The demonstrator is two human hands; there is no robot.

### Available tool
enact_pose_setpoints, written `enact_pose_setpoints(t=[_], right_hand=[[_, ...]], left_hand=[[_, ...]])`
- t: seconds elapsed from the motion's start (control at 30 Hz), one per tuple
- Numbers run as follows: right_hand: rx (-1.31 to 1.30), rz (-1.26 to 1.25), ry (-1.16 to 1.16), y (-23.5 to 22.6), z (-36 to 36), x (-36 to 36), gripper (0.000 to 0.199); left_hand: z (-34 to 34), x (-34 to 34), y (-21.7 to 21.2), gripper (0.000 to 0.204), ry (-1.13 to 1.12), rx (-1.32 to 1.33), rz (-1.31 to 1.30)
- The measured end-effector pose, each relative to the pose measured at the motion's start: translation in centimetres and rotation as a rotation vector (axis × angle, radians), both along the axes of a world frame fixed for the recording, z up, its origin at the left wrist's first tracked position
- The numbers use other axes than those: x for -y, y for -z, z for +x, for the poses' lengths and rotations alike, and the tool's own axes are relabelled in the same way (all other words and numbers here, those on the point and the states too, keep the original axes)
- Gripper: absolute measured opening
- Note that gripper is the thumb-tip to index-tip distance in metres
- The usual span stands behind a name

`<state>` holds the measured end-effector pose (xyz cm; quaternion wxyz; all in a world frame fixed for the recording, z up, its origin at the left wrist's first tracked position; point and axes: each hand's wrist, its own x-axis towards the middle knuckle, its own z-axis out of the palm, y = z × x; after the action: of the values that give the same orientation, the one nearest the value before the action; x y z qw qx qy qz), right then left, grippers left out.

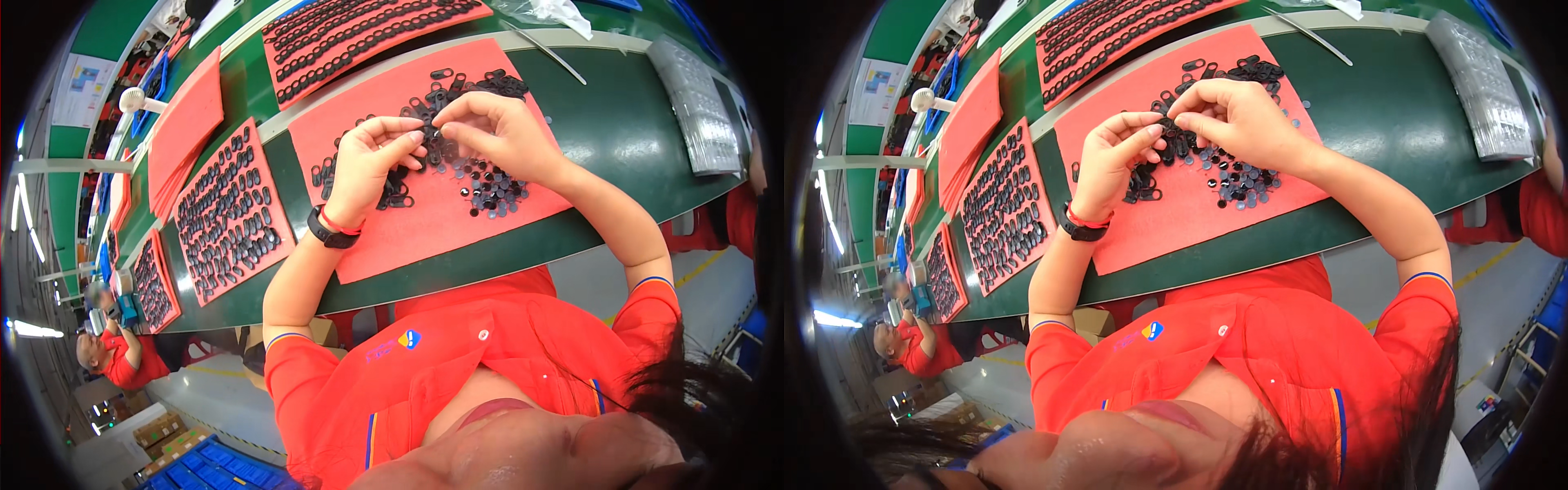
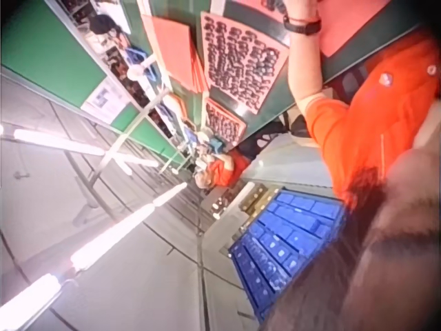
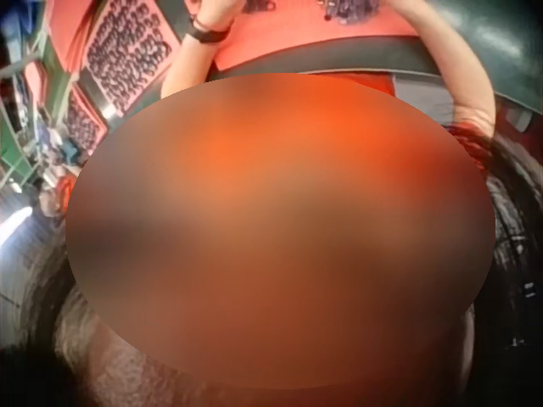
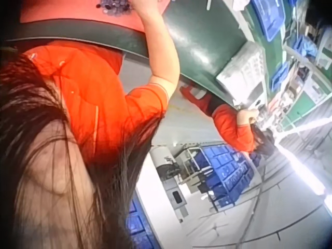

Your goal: The person assembles components by inserting small circular pieces into black tags by hand and places the assembled items onto a foam board.

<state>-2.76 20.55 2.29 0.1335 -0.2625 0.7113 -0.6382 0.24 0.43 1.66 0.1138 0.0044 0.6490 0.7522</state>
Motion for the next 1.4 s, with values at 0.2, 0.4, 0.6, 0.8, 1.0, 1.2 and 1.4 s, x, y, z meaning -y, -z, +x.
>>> enact_pose_setpoints(t=[0.2,0.4,0.6,0.8,1.0,1.2,1.4], right_hand=[[-0.078,0.075,-0.006,0.8,-0.2,-0.2,0.004],[0.045,0.046,-0.027,0.9,-0.1,0.1,0.003],[0.053,0.087,-0.020,0.8,0.2,0.2,0.007],[-0.299,0.202,-0.059,0.9,0.0,-0.2,0.005],[0.172,0.086,-0.118,0.6,0.3,-0.1,0.005],[0.277,0.121,-0.116,-0.9,0.6,0.0,0.004],[-0.027,0.145,-0.106,0.2,0.1,-0.2,0.008]], left_hand=[[-0.2,-0.5,0.1,0.015,-0.082,-0.066,0.151],[0.5,-1.4,0.1,0.013,-0.023,-0.049,0.176],[0.6,-0.9,1.0,0.014,-0.012,-0.057,0.085],[0.6,-1.1,0.6,0.014,-0.064,0.003,0.159],[0.7,-1.5,0.9,0.013,-0.090,-0.037,0.156],[0.4,-0.8,1.0,0.016,-0.064,-0.026,0.100],[0.5,-1.1,1.0,0.021,-0.059,-0.007,0.115]])
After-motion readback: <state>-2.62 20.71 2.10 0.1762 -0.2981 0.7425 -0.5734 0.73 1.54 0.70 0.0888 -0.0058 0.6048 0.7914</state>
